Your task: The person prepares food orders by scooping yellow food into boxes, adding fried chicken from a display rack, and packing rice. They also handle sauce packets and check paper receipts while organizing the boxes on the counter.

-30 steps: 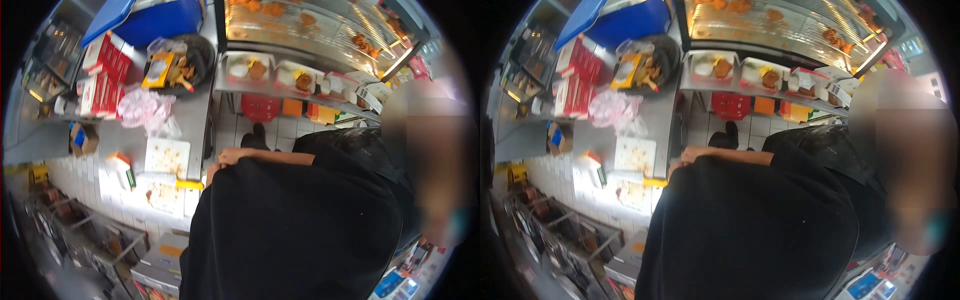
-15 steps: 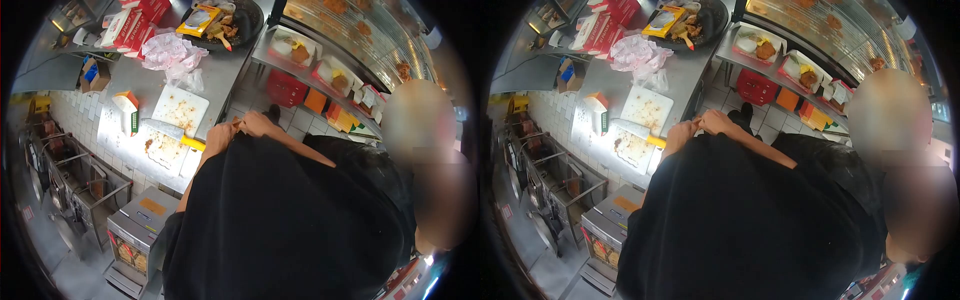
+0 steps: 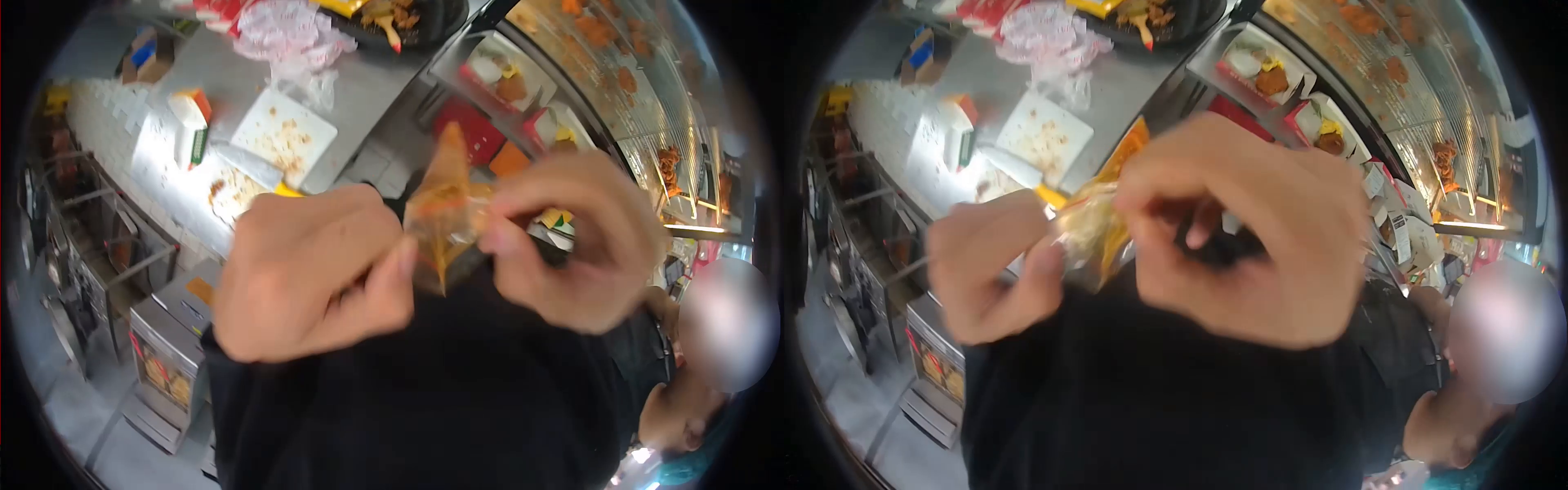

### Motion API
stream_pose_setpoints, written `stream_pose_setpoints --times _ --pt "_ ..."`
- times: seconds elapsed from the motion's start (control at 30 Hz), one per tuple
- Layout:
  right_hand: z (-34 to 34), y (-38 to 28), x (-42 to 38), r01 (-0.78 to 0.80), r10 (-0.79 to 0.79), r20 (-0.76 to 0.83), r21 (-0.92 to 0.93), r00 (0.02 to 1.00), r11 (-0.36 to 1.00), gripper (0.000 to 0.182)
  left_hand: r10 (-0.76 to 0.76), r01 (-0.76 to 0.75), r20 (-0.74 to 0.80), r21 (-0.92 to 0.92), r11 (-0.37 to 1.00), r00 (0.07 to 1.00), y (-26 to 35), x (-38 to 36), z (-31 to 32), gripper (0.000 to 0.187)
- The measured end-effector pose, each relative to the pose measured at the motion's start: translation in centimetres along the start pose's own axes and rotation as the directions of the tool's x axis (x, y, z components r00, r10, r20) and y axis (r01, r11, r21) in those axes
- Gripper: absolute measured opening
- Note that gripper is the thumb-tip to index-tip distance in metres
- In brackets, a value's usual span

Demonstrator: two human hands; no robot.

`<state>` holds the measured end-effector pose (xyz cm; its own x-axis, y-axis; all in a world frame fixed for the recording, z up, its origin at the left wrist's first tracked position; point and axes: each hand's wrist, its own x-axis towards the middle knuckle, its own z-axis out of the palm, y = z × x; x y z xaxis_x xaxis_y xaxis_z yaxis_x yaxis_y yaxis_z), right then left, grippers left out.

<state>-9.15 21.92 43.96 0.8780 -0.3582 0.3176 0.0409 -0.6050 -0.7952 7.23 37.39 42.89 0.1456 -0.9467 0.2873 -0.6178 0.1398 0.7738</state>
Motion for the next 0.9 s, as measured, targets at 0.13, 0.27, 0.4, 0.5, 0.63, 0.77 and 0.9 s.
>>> stream_pose_setpoints --times 0.13,0.27,0.4,0.5,0.63,0.77,0.9 --pt "-2.5 -3.6 -1.9 0.124 -0.119 0.076 -0.075 0.990 0.989 0.019 0.183 -0.186 0.147 0.008 0.983 0.972 2.9 -1.5 -2.5 0.015" --pt "-3.2 -5.2 -1.9 0.259 -0.259 0.164 0.024 0.952 0.966 0.017 0.278 -0.284 0.228 -0.005 0.959 0.933 4.4 -2.9 -3.6 0.017" --pt "-2.7 -5.5 -1.2 0.304 -0.314 0.185 0.078 0.931 0.949 0.016 0.330 -0.337 0.268 -0.021 0.941 0.905 5.0 -2.6 -4.3 0.020" --pt "-2.4 -5.3 -0.8 0.322 -0.341 0.195 0.120 0.920 0.939 0.015 0.333 -0.344 0.273 -0.008 0.939 0.902 4.9 -3.0 -4.4 0.023" --pt "-2.2 -4.6 -0.5 0.325 -0.352 0.197 0.159 0.915 0.932 0.013 0.330 -0.342 0.259 0.002 0.940 0.908 4.0 -3.5 -4.3 0.026" --pt "-1.6 -3.4 -0.1 0.277 -0.305 0.169 0.174 0.937 0.945 0.012 0.313 -0.319 0.162 0.010 0.948 0.936 1.6 -2.5 -2.9 0.029" --pt "0.4 -0.4 0.7 0.142 -0.167 0.114 0.201 0.979 0.969 0.010 0.293 -0.300 -0.072 -0.109 0.948 0.953 -3.3 -0.8 0.8 0.032"
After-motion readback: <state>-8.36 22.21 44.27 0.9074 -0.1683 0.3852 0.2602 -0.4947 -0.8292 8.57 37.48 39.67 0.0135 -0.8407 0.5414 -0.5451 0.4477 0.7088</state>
